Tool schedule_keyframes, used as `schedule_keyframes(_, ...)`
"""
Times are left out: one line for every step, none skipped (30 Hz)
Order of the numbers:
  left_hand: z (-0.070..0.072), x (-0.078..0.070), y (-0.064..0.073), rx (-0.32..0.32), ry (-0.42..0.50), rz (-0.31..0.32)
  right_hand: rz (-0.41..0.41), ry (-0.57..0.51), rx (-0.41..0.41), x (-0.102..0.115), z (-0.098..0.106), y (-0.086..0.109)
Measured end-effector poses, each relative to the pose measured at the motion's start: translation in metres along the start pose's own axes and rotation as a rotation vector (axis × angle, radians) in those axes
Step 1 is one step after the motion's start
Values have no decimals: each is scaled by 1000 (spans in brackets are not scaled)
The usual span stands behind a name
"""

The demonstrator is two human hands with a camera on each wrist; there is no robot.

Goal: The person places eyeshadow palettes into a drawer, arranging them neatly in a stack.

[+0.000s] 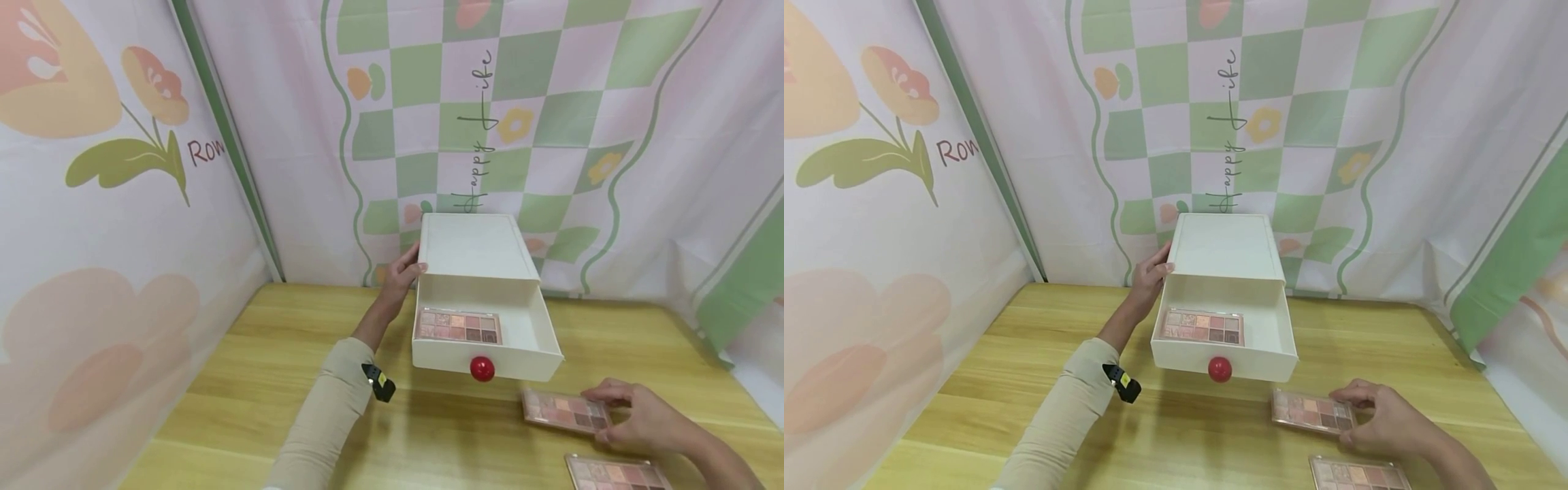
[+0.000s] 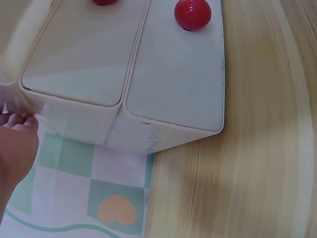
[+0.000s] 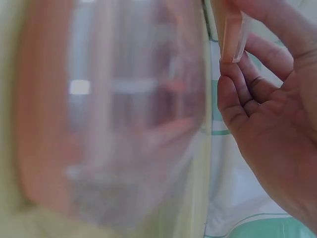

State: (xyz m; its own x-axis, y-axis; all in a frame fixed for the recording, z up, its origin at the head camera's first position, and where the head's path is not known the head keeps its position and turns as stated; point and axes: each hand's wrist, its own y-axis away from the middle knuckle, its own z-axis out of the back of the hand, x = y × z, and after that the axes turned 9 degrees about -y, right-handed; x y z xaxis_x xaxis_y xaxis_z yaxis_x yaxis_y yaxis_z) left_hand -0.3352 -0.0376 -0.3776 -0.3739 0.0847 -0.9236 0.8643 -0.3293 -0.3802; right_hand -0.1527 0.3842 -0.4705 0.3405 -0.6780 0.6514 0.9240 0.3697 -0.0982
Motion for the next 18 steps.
schedule_keyframes(0, 0, 0, -1, 0, 1, 18, -6, -10, 0, 1, 0)
schedule_keyframes(0, 0, 0, -1, 0, 2, 42, -16, -19, 0, 1, 0)
schedule_keyframes(0, 1, 0, -1, 0, 2, 75, -27, -26, 0, 2, 0)
schedule_keyframes(0, 1, -1, 0, -1, 2, 105, -37, -30, -1, 3, 0)
schedule_keyframes(1, 1, -1, 2, 0, 0, 133, -47, -34, -1, 3, -1)
schedule_keyframes(1, 1, -1, 3, 1, -1, 151, -50, -37, -1, 4, -1)
schedule_keyframes(1, 1, -1, 4, 1, -1, 164, -51, -43, -1, 6, -1)
schedule_keyframes(1, 1, -1, 6, 0, -2, 176, -48, -48, -1, 7, -1)
schedule_keyframes(1, 1, -1, 6, 1, -3, 183, -49, -51, -1, 8, -1)
schedule_keyframes(1, 1, -1, 7, 1, -4, 184, -50, -56, -1, 10, -1)
schedule_keyframes(1, 1, -1, 7, 1, -4, 181, -52, -61, 0, 11, -1)
schedule_keyframes(1, 2, -1, 6, 0, -3, 179, -51, -70, 1, 13, -1)
schedule_keyframes(1, 2, -1, 5, 0, -2, 175, -53, -73, 2, 15, -1)
schedule_keyframes(1, 2, -1, 3, -2, -2, 167, -54, -74, 3, 17, 0)
schedule_keyframes(1, 2, -1, 2, -2, -2, 154, -54, -76, 4, 18, 0)
schedule_keyframes(1, 2, -1, 2, -2, -2, 141, -50, -79, 5, 20, 0)
schedule_keyframes(1, 2, -1, 2, -3, -2, 127, -49, -83, 6, 22, 0)
schedule_keyframes(1, 2, -1, 2, -3, -2, 115, -44, -86, 8, 24, 0)
